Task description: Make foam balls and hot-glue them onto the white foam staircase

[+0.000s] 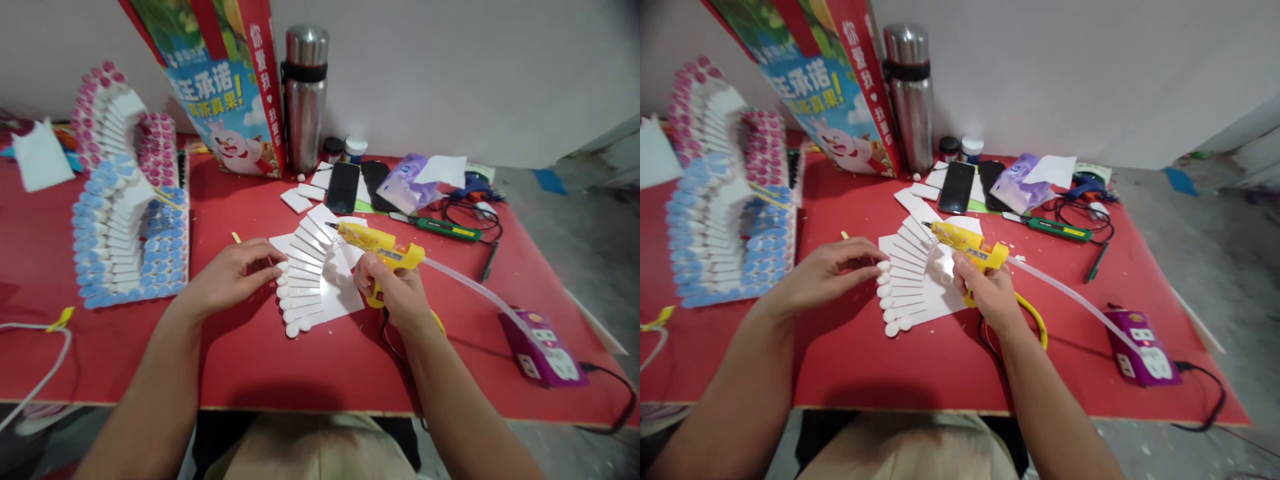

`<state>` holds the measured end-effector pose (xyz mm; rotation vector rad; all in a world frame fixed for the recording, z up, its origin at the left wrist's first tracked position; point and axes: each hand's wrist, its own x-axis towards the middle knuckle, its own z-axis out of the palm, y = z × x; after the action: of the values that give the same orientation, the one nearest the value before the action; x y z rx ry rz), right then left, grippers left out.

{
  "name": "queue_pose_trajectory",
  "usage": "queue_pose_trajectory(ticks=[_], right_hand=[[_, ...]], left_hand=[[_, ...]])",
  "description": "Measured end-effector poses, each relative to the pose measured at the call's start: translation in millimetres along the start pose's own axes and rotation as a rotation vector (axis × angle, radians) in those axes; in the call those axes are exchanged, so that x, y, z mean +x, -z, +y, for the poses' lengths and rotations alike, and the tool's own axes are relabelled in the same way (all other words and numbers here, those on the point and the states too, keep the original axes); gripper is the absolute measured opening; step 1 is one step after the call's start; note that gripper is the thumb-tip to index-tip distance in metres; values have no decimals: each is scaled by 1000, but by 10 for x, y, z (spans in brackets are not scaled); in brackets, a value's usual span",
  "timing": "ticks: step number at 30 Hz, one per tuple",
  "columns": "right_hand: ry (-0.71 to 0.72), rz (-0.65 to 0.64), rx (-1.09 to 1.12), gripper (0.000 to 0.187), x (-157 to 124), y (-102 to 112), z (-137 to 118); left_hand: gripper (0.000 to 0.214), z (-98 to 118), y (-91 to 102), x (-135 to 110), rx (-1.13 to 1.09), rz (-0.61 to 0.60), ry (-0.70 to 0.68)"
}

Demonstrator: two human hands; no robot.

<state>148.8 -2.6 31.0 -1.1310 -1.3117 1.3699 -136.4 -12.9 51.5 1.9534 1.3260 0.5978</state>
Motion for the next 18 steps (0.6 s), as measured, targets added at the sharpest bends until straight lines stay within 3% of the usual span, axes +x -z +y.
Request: queue_pose_trajectory(ticks=[13, 18], right_hand=[[12, 7, -21, 47, -31, -21, -51], [-7, 228, -176, 39, -189, 170, -200]], left_hand=[[24, -12, -44, 5, -50, 46, 5], [23, -18, -40, -1, -45, 50, -3]])
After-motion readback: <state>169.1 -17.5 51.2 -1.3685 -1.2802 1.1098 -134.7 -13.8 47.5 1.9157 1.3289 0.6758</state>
